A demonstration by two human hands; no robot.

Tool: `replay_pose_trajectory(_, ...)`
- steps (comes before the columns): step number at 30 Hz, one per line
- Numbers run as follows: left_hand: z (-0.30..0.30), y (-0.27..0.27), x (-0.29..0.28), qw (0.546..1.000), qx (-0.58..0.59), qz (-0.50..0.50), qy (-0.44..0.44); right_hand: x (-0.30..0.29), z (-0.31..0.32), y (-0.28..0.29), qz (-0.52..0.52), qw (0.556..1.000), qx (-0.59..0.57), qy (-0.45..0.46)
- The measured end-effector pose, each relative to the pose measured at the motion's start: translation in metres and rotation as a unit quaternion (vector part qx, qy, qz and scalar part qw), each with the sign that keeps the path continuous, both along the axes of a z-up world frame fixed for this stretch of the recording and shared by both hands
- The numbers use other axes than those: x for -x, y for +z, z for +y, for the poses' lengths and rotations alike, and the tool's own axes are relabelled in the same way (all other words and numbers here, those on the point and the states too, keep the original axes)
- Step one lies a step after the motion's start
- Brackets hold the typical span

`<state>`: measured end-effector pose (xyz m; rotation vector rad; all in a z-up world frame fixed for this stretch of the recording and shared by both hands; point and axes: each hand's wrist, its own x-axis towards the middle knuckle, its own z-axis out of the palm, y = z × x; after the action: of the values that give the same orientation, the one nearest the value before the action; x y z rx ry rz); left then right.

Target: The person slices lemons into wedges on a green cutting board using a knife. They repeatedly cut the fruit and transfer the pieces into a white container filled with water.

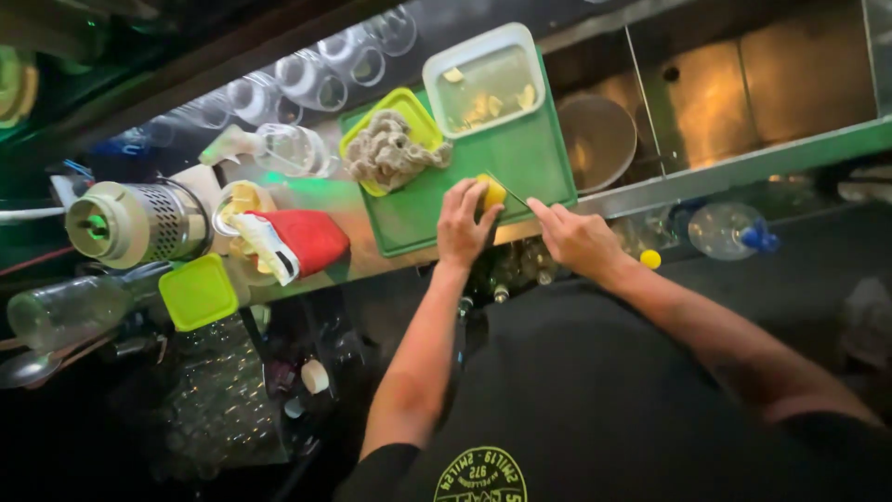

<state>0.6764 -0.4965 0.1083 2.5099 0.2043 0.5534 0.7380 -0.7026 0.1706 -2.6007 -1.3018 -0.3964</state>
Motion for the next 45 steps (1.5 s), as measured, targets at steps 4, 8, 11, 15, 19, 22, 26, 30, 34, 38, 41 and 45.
replay_pose_trajectory(4, 0.005, 0.001, -0.005, 0.999, -0.022, -0.023, -0.032, -0.002, 0.000, -0.020, -0.027, 0.999, 0.006, 0.021)
replay_pose_trajectory(8, 0.008, 0.004, -0.009, 0.999, 0.006, -0.040, -0.035, -0.006, 0.000, -0.010, -0.040, 0.998, 0.012, 0.044)
replay_pose_trajectory(11, 0.007, 0.002, -0.011, 0.999, 0.007, -0.031, -0.028, -0.008, -0.004, -0.020, -0.032, 0.998, 0.005, 0.062)
replay_pose_trajectory(15, 0.008, 0.006, -0.013, 0.999, 0.003, -0.017, -0.028, -0.011, -0.001, -0.021, -0.028, 0.997, 0.003, 0.071)
replay_pose_trajectory(19, 0.010, 0.013, -0.014, 0.999, 0.001, 0.003, -0.041, -0.019, 0.012, -0.022, -0.028, 0.996, 0.017, 0.082)
replay_pose_trajectory(22, 0.012, 0.016, -0.015, 0.999, -0.008, 0.006, -0.042, -0.025, 0.030, -0.023, -0.024, 0.996, 0.011, 0.089)
replay_pose_trajectory(26, 0.012, 0.011, -0.017, 0.999, 0.000, 0.002, -0.041, -0.024, 0.031, -0.028, -0.004, 0.997, 0.012, 0.074)
replay_pose_trajectory(30, 0.011, 0.010, -0.018, 0.999, 0.012, -0.019, -0.041, -0.022, 0.018, -0.027, 0.007, 0.996, 0.030, 0.083)
replay_pose_trajectory(34, 0.014, 0.005, -0.017, 0.998, 0.026, -0.040, -0.044, -0.029, 0.041, -0.037, 0.031, 0.996, -0.003, 0.083)
replay_pose_trajectory(38, 0.012, 0.003, -0.019, 0.997, 0.025, -0.061, -0.041, -0.025, 0.027, -0.033, 0.025, 0.996, 0.017, 0.084)
replay_pose_trajectory(41, 0.013, 0.012, -0.021, 0.996, 0.030, -0.067, -0.051, -0.023, 0.019, -0.031, 0.038, 0.996, 0.023, 0.084)
replay_pose_trajectory(45, 0.011, 0.005, -0.020, 0.996, 0.029, -0.065, -0.050, -0.026, 0.034, -0.048, 0.054, 0.996, -0.002, 0.075)
